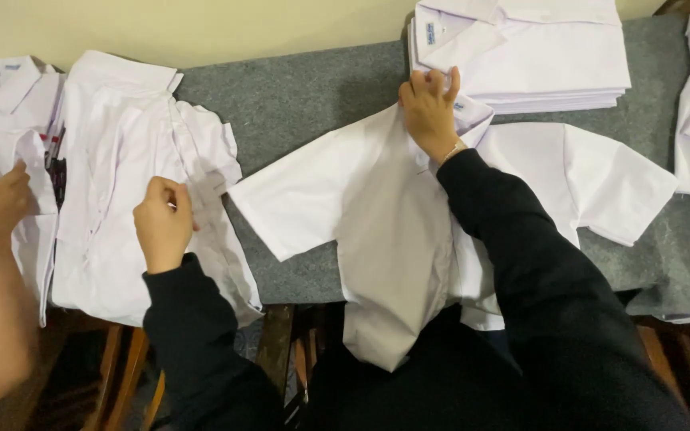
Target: Folding a white school shirt and then buttoning another one on a work table in a factory setting.
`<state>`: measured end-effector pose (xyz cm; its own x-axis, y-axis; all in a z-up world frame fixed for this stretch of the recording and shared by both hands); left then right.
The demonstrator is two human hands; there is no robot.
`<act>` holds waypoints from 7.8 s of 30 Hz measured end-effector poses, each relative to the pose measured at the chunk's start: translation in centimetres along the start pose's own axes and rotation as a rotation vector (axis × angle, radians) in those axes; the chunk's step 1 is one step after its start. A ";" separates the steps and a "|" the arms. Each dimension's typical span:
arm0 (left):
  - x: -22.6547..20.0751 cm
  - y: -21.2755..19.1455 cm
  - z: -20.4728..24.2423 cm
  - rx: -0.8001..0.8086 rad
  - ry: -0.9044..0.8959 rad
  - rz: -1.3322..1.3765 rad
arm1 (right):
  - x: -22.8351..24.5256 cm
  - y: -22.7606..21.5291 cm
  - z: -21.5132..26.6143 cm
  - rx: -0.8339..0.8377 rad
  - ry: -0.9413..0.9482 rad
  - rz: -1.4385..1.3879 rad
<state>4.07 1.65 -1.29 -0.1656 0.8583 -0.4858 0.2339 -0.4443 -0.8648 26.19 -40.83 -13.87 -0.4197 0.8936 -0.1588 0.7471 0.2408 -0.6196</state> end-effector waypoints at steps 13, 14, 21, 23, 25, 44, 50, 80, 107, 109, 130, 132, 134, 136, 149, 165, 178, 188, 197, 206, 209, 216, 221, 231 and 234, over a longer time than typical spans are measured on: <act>-12.0 6.3 13.5 0.599 -0.109 -0.183 | -0.5 -25.7 -2.3 0.362 0.633 -1.037; -11.4 8.2 14.6 0.603 -0.105 -0.180 | 0.0 -28.0 -0.3 0.364 0.636 -1.031; -6.5 22.2 22.4 0.982 -0.004 -0.462 | 4.5 -29.3 16.3 1.342 0.870 -0.413; -5.6 24.6 23.7 0.999 0.030 -0.400 | 5.6 -27.3 20.2 1.353 0.838 -0.387; -4.2 26.2 24.0 0.931 0.029 -0.429 | 6.1 -25.7 22.5 1.081 0.697 -0.264; -33.6 24.9 -1.9 0.328 0.532 0.252 | -21.4 -25.0 12.6 0.595 1.032 -0.506; -36.5 35.5 -6.3 0.324 0.508 -0.082 | -25.7 -23.4 16.8 1.074 1.073 -0.153; -33.8 37.2 -6.3 -0.153 0.530 0.576 | -15.0 -7.7 7.4 0.357 0.404 -0.803; -33.7 38.7 -6.3 -0.492 0.659 0.340 | -14.8 -5.3 10.3 0.222 0.848 -1.136; -33.9 38.0 -5.9 -0.499 0.672 0.315 | -15.1 -4.9 10.4 0.265 0.858 -1.014; -20.6 33.1 -11.9 0.259 0.377 -0.068 | -13.2 -6.9 9.4 0.208 0.596 -1.143; -20.7 33.4 -12.2 0.193 0.370 0.014 | -13.5 -6.2 10.4 0.176 0.588 -1.148; -21.3 32.7 -12.1 0.127 0.366 0.100 | -13.9 -5.9 11.0 0.142 0.581 -1.148; -22.2 31.5 -11.3 0.251 0.321 0.359 | -14.1 -5.8 11.2 0.131 0.535 -1.117; -28.6 22.7 -15.1 -0.658 0.718 -0.031 | -14.8 -8.2 -0.5 -0.014 0.170 -0.244; -25.8 29.2 -9.8 -0.096 0.453 -0.063 | -4.4 -13.3 1.4 0.338 0.505 -0.694; -26.3 35.4 -5.2 0.323 0.625 0.035 | -5.6 -6.6 9.5 0.779 0.856 -0.754; -25.6 38.3 -4.8 0.312 0.670 0.029 | -6.5 -6.4 10.8 0.698 1.070 -1.049; -25.4 37.3 -4.7 0.495 0.457 0.293 | -6.2 -7.4 10.4 0.565 1.150 -1.257; -25.1 36.4 -4.8 0.615 0.290 0.389 | -6.5 -6.4 11.3 0.571 1.154 -1.303; -25.1 36.4 -4.8 0.617 0.265 0.419 | -6.7 -5.6 12.1 0.585 1.133 -1.295; -25.4 35.2 -4.8 0.620 0.236 0.428 | -6.9 -5.5 12.0 0.608 1.095 -1.281; -25.3 35.6 -4.9 0.613 0.233 0.409 | -6.0 -8.0 9.9 0.640 1.115 -1.301; -25.2 35.8 -4.9 0.624 0.219 0.441 | -6.5 -7.6 10.2 0.716 1.088 -1.367; -25.3 35.6 -4.9 0.618 0.222 0.446 | -6.4 -7.8 10.0 0.695 1.083 -1.358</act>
<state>21.26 -34.64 -19.14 0.0288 0.5677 -0.8227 -0.3516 -0.7647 -0.5400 17.93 -52.24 -15.72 0.2040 0.1376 0.9692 -0.2063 0.9739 -0.0948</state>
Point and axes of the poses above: each hand's wrist, its own z-axis away from the middle knuckle, its own y-axis out of the palm, x = y × z, the point moved 4 cm from there along -z, towards the middle knuckle, and after that the axes turned 9 degrees about -z, right-handed, at the moved point
